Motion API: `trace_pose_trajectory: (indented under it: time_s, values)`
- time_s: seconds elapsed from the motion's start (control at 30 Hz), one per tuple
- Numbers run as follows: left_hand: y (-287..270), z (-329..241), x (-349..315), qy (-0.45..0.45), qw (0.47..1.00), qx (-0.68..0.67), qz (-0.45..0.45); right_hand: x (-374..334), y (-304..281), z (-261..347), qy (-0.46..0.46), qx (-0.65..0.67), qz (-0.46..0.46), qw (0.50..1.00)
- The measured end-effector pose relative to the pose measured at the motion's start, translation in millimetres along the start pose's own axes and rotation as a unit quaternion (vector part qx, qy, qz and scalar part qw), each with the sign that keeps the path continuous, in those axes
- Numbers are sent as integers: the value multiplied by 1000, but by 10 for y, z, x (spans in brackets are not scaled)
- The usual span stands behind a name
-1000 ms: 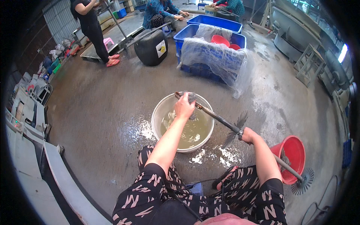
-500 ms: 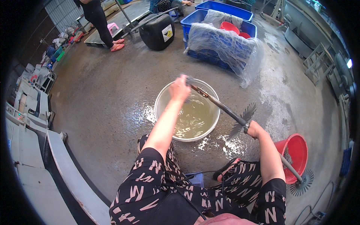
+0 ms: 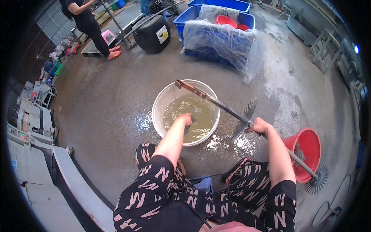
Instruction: The person sits on a small stool and scrubs a long-handled floor brush with a small grey scrubbing pad. They repeatedly dip the pad into a white bucket of water and scrub the brush head, which rests on the floor. The person also briefly handles a red bucket and a metal scraper tool.
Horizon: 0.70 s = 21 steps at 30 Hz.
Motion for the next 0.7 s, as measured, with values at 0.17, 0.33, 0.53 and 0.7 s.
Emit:
trace_pose_trajectory:
  time_s: [0.17,0.33,0.53,0.7]
  values:
    - [-488,-200,-488,57,995,-79,4,-209,-94,-50,-53,68,-32,996]
    - [-1376,-289,-1121,93,854,-368,-356,-11,-33,-172,-55,-16,-72,996]
    - [-1661,-597,-865,2,848,-149,-509,-27,-17,-67,-83,7,-99,992]
    - [-1404,-623,-853,66,811,-148,-562,-76,-3,25,-110,-12,-85,990]
Point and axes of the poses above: each hand's wrist, its own x-axis towards the middle knuckle, its own y-axis out of the palm, z = x × y, the point moved 2 cm from there along x, towards the middle knuckle, and after that the axes turned 14 degrees about x, right-handed, at the moved point
